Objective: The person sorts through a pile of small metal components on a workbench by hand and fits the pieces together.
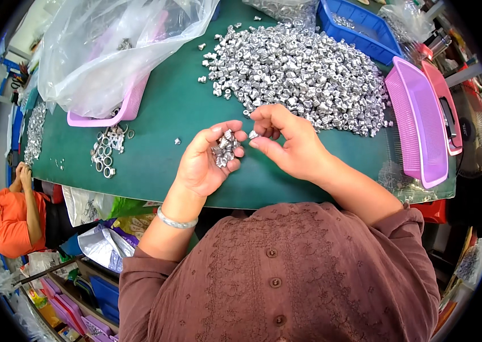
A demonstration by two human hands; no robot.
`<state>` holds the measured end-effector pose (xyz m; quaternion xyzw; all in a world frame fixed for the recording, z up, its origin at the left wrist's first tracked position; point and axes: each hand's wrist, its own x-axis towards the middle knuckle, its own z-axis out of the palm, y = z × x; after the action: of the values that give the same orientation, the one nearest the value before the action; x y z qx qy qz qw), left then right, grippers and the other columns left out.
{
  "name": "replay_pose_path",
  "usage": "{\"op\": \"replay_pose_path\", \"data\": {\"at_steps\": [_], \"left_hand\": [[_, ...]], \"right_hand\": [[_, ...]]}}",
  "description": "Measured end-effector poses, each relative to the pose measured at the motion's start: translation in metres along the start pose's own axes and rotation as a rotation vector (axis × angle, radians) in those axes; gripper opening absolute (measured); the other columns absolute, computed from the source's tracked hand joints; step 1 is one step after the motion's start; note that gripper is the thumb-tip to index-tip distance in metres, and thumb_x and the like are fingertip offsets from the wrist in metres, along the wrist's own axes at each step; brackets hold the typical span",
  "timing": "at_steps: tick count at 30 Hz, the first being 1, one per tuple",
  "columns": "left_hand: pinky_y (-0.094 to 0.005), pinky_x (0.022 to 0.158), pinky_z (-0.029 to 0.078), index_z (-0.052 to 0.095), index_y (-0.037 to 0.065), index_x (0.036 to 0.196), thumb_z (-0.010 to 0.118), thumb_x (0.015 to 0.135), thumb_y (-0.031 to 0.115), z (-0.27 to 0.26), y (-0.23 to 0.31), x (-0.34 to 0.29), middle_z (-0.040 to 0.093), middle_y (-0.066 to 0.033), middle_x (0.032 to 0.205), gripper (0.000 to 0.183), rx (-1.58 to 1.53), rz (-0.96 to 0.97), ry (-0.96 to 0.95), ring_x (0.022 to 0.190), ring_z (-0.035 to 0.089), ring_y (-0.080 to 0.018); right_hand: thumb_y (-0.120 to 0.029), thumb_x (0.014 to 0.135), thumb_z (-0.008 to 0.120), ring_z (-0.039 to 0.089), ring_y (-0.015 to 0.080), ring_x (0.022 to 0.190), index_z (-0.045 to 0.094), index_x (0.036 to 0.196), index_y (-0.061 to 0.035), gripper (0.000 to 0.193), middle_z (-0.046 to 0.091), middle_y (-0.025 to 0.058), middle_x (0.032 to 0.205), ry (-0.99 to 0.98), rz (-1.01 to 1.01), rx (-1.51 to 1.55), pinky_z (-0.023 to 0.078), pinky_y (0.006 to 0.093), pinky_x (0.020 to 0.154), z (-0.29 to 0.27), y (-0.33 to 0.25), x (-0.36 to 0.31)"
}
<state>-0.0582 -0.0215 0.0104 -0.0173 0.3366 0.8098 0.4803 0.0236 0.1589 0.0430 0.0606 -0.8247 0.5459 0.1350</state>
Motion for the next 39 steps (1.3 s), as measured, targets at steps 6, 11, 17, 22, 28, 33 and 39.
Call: {"op": "replay_pose_path", "data": {"at_steps": [6,11,17,22,28,33,39], "left_hand": [[-0.0262,0.064,0.045,0.061,0.013,0.109,0.055,0.093,0.040,0.033,-0.011,-0.009,0.062,0.0012,0.098,0.033,0.107,-0.080,0.072,0.086,0.058,-0.0116],[-0.0176,0.052,0.041,0.057,0.009,0.108,0.060,0.091,0.016,0.039,0.016,-0.007,0.059,-0.0040,0.095,0.019,0.146,0.020,-0.030,0.075,0.055,-0.0105],[-0.0247,0.059,0.044,0.063,0.003,0.104,0.060,0.088,0.012,0.089,0.148,0.014,0.059,-0.0014,0.078,0.018,1.171,0.840,0.193,0.066,0.053,-0.0098],[-0.0389,0.080,0.049,0.066,0.005,0.105,0.060,0.087,0.019,0.054,0.248,0.025,0.067,-0.0160,0.100,0.024,2.350,1.062,0.774,0.090,0.064,-0.0284],[-0.0433,0.080,0.049,0.067,0.006,0.099,0.059,0.084,0.017,0.069,0.204,0.034,0.065,-0.0129,0.091,0.021,2.576,1.327,0.721,0.090,0.062,-0.0326],[-0.0409,0.070,0.048,0.065,0.004,0.094,0.063,0.081,0.009,0.059,0.105,0.024,0.060,-0.0134,0.086,0.014,2.249,1.138,0.108,0.081,0.060,-0.0318],[-0.0366,0.066,0.047,0.062,0.002,0.100,0.070,0.077,0.012,-0.014,0.082,-0.019,0.057,-0.0125,0.088,0.027,2.089,0.573,0.315,0.071,0.055,-0.0251]], "right_hand": [[-0.007,0.074,0.073,0.060,0.0280,0.079,0.055,0.108,-0.0017,0.039,0.061,0.0121,0.087,-0.058,-0.199,-0.151,0.049,0.0377,0.070,0.002,-0.003,0.000],[-0.008,0.076,0.072,0.060,0.0297,0.086,0.057,0.106,-0.0022,0.035,0.060,0.0131,0.098,0.091,-0.267,-0.182,0.049,0.0365,0.074,-0.015,-0.009,-0.001],[-0.002,0.078,0.066,0.059,0.0300,0.086,0.060,0.096,-0.0029,0.019,0.059,0.0115,0.092,0.167,-0.257,-0.352,0.049,0.0361,0.073,-0.048,0.006,-0.007],[-0.005,0.078,0.065,0.057,0.0295,0.090,0.060,0.094,-0.0037,0.017,0.058,0.0106,0.094,0.163,-0.311,-0.580,0.047,0.0385,0.078,-0.052,0.013,-0.002],[-0.019,0.075,0.071,0.049,0.0306,0.112,0.061,0.104,-0.0048,0.033,0.055,0.0111,0.112,0.037,-0.431,-0.975,0.036,0.0429,0.097,-0.040,0.028,0.020],[-0.029,0.073,0.073,0.044,0.0273,0.116,0.061,0.109,-0.0065,0.044,0.052,0.0087,0.118,-0.130,-0.349,-1.069,0.033,0.0447,0.099,-0.025,0.036,0.011],[-0.022,0.075,0.070,0.047,0.0249,0.110,0.061,0.106,-0.0080,0.035,0.054,0.0066,0.109,-0.118,-0.418,-1.010,0.035,0.0425,0.095,-0.027,0.038,-0.013]]}}
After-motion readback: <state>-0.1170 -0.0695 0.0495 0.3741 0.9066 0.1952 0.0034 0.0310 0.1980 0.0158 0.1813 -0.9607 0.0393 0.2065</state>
